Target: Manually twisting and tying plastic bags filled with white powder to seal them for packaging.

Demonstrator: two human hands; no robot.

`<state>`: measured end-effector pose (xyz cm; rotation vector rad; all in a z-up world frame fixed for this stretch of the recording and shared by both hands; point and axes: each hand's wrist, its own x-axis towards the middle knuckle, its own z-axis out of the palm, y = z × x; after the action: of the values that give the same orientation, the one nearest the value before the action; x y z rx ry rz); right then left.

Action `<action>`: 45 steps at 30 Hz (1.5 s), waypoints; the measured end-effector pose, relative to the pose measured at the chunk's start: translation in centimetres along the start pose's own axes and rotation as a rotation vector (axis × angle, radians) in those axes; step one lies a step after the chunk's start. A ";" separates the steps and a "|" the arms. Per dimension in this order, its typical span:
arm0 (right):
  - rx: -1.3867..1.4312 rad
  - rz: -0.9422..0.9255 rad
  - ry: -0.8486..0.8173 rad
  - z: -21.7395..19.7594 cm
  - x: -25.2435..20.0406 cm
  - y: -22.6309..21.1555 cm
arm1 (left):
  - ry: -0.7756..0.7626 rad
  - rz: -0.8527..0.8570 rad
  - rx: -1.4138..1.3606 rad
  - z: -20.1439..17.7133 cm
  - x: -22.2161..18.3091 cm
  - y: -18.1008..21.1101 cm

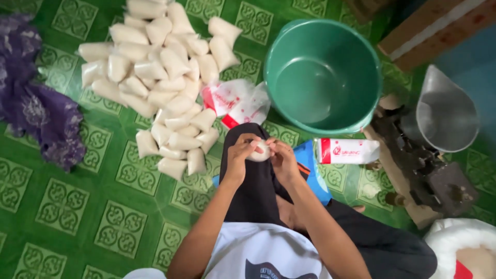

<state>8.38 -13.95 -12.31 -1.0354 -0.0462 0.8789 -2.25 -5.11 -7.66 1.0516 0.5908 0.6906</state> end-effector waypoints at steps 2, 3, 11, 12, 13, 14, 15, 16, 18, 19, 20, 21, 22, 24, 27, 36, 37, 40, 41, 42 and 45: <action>0.014 0.010 0.010 0.1 0.1 0.3 | 0.020 -0.020 -0.015 -0.4 0.2 -0.2; 0.015 0.019 0.013 -0.1 0.3 0.6 | 0.026 -0.027 -0.013 -0.6 0.2 -0.5; -0.316 -0.199 -0.076 2.6 -1.3 -1.0 | -0.044 0.172 0.262 -1.2 0.6 1.6; -0.316 -0.198 -0.071 3.0 -1.8 -1.6 | -0.047 0.167 0.261 -1.3 0.6 1.9; -0.414 -0.248 -0.099 3.3 -2.2 -2.2 | -0.061 0.206 0.313 -1.5 0.6 2.1; -0.512 -0.297 -0.130 3.7 -2.7 -2.8 | -0.073 0.246 0.365 -1.6 0.6 2.3; -0.512 -0.294 -0.128 2.7 -2.5 -2.2 | -0.073 0.242 0.365 -2.0 0.6 2.0; -0.552 -0.307 -0.120 1.6 -2.2 -1.5 | -0.113 0.235 0.352 -2.4 0.6 1.7; -0.591 -0.321 -0.111 0.5 -2.0 -0.9 | -0.154 0.229 0.339 -2.8 0.7 1.5; -0.615 -0.353 -0.109 0.4 -2.0 -0.9 | -0.154 0.244 0.360 -2.9 0.7 1.5; -0.638 -0.384 -0.107 0.3 -2.0 -0.8 | -0.156 0.259 0.381 -2.9 0.6 1.5; -0.638 -0.385 -0.105 0.8 -2.1 -1.2 | -0.157 0.259 0.381 -3.0 0.7 1.3; -0.650 -0.398 -0.096 1.2 -2.2 -1.5 | -0.140 0.276 0.399 -3.0 0.8 1.1; -0.660 -0.412 -0.086 1.9 -2.2 -2.0 | -0.124 0.293 0.418 -2.8 0.9 1.2; -0.694 -0.422 -0.063 2.9 -2.3 -2.5 | -0.079 0.357 0.487 -1.9 0.7 2.3; -0.596 -0.217 0.005 3.9 -2.8 -4.4 | 0.016 0.259 0.520 -1.5 0.5 2.2; -0.598 -0.203 0.003 3.8 -2.8 -4.5 | -0.022 0.318 0.562 -1.3 0.6 3.1; -0.614 -0.186 -0.008 3.4 -2.6 -4.2 | -0.087 0.400 0.606 -1.1 0.6 4.2; -0.632 -0.183 -0.018 3.2 -2.5 -4.0 | -0.112 0.423 0.604 -1.1 0.7 4.4; -0.630 -0.184 -0.018 3.3 -2.5 -4.2 | -0.113 0.424 0.605 -1.1 0.8 4.6; -0.679 -0.196 -0.056 3.2 -2.4 -4.2 | -0.154 0.420 0.623 -1.1 1.0 4.9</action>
<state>8.02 -14.05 -6.54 -1.6036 -0.5141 0.7216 -3.55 -2.13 -3.72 1.8273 0.4599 0.7991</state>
